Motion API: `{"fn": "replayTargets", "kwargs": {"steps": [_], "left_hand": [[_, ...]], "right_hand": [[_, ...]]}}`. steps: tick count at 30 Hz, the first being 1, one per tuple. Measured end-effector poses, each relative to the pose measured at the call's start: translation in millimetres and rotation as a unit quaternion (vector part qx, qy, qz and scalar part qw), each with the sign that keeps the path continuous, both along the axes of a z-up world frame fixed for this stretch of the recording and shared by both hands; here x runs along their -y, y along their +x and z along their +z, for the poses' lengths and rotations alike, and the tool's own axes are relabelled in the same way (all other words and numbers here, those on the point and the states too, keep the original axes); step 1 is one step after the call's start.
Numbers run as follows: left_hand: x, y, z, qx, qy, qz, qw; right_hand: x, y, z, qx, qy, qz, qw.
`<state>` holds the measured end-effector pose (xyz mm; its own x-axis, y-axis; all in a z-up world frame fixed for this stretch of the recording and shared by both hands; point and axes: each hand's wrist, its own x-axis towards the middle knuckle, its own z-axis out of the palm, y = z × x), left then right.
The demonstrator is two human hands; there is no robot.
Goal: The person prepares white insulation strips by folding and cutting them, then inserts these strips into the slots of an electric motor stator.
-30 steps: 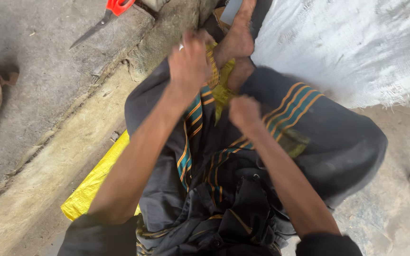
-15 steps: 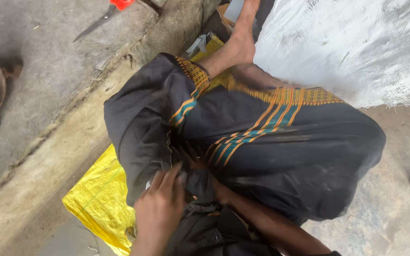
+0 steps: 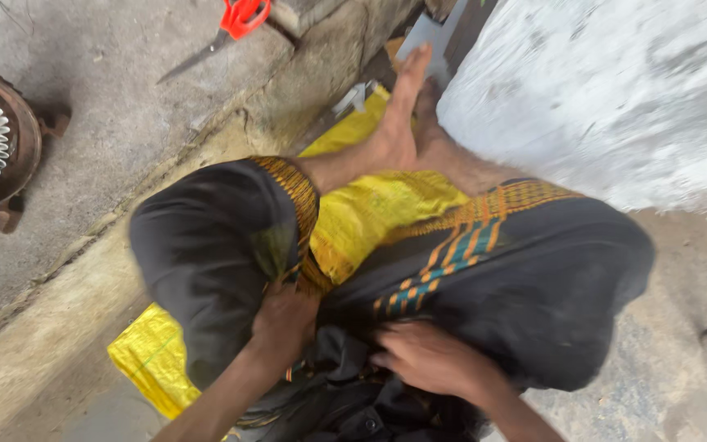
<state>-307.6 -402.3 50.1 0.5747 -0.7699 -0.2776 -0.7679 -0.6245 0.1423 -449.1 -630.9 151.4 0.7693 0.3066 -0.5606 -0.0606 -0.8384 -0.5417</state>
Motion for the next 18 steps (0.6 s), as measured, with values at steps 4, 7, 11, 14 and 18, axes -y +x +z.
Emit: {"fn": "replayTargets", "kwargs": {"steps": [4, 7, 11, 14, 18], "left_hand": [[-40.7, -22.0, 41.9, -0.045, -0.130, 0.042, 0.990], [-57.0, -25.0, 77.0, -0.102, -0.195, 0.096, 0.971], [-66.8, -30.4, 88.2, -0.147, -0.061, 0.123, 0.980], [-62.9, -37.8, 82.1, -0.113, -0.037, 0.132, 0.984], [-56.4, -31.5, 80.7, -0.087, 0.016, 0.194, 0.977]], "right_hand": [[15.1, 10.8, 83.9, 0.133, 0.112, -0.100, 0.980], [22.7, 43.9, 126.2, 0.184, 0.150, -0.076, 0.968], [26.0, 70.3, 151.1, 0.234, 0.066, -0.094, 0.965], [34.0, 81.8, 147.2, 0.211, 0.032, -0.086, 0.973], [48.4, 99.4, 132.4, 0.348, -0.014, -0.086, 0.933]]}}
